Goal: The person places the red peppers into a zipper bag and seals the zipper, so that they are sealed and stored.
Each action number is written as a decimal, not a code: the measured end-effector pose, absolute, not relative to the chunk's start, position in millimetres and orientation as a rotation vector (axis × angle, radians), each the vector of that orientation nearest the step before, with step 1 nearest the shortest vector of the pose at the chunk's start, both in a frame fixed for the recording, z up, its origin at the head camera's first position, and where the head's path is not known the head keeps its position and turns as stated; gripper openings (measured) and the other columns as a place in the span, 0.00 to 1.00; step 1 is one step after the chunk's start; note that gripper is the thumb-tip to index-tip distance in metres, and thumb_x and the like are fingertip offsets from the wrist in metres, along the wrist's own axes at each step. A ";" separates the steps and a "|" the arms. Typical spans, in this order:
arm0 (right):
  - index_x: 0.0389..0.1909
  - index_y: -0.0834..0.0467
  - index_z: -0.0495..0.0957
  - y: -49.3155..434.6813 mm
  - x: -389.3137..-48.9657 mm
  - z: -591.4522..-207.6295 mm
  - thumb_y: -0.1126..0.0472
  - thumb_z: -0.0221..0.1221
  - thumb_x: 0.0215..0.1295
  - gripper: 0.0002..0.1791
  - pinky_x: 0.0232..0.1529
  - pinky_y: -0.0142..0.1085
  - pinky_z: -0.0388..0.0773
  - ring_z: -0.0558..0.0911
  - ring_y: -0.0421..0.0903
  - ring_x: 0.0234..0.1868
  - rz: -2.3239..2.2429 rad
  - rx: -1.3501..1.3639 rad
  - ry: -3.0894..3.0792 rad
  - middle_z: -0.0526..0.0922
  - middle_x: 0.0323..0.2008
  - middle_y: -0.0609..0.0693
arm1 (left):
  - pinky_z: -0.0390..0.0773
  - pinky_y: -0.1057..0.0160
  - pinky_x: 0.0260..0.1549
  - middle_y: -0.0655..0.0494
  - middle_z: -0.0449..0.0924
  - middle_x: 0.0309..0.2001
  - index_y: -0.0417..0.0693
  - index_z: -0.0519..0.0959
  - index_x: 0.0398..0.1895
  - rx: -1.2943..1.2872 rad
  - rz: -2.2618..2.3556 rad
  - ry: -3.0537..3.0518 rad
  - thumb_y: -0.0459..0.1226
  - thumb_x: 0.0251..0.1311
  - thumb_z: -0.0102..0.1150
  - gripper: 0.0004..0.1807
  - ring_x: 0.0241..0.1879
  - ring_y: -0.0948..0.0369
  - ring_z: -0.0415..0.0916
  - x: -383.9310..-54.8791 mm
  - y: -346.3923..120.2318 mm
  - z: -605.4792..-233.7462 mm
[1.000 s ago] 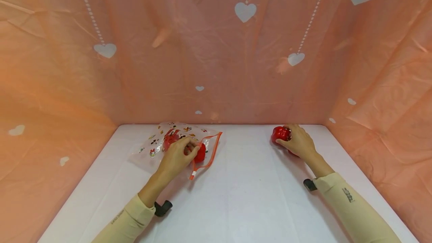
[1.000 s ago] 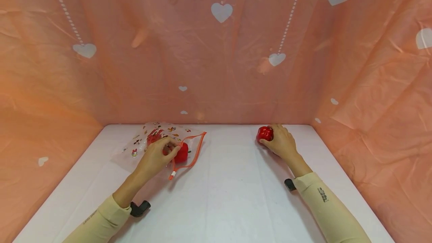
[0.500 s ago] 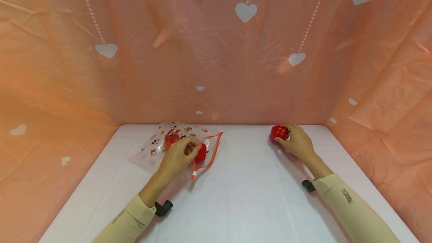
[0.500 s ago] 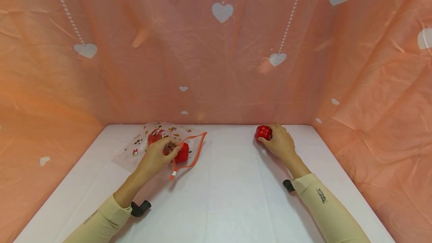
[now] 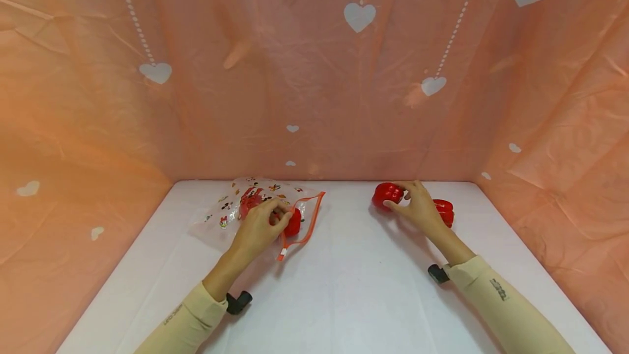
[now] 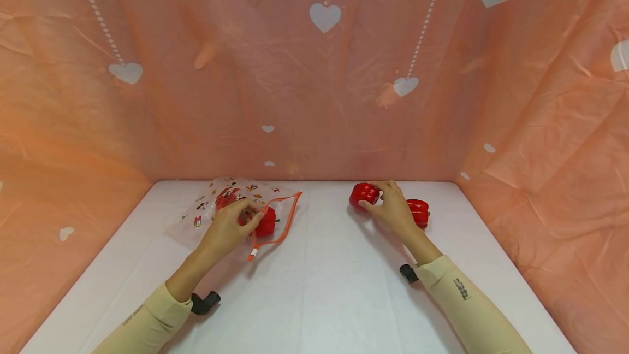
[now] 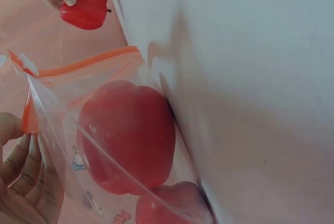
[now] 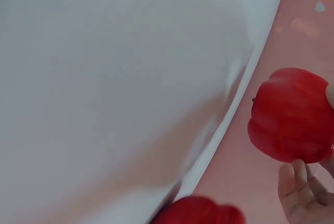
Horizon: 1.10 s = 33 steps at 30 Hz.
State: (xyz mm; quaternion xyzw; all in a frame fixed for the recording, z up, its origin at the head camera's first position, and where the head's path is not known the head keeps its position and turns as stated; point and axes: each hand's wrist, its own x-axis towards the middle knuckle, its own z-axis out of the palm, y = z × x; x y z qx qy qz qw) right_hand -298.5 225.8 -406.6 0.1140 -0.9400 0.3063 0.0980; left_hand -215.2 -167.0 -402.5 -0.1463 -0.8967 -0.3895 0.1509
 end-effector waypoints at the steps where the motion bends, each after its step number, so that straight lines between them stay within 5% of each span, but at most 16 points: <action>1: 0.71 0.62 0.76 223.6 -298.6 -407.3 0.52 0.74 0.67 0.35 0.48 0.50 0.84 0.78 0.63 0.56 0.938 0.339 -2.780 0.76 0.61 0.64 | 0.79 0.67 0.32 0.57 0.86 0.40 0.46 0.86 0.45 -0.421 -1.115 -2.576 0.34 0.70 0.70 0.05 0.34 0.61 0.77 -215.2 -166.9 -402.3; 12: 0.67 0.67 0.77 198.3 -292.5 -410.4 0.53 0.73 0.68 0.33 0.54 0.51 0.85 0.84 0.59 0.52 1.198 0.383 -2.741 0.81 0.58 0.64 | 0.80 0.66 0.33 0.58 0.85 0.38 0.47 0.85 0.45 -0.423 -1.127 -2.586 0.35 0.70 0.70 0.05 0.34 0.60 0.77 -215.4 -166.6 -402.1; 33: 0.66 0.64 0.77 164.8 -276.6 -414.1 0.52 0.72 0.70 0.31 0.52 0.42 0.87 0.85 0.57 0.57 1.572 0.453 -2.823 0.84 0.61 0.60 | 0.79 0.67 0.32 0.58 0.85 0.36 0.46 0.86 0.45 -0.421 -1.116 -2.590 0.34 0.69 0.71 0.05 0.34 0.61 0.77 -217.1 -167.0 -402.9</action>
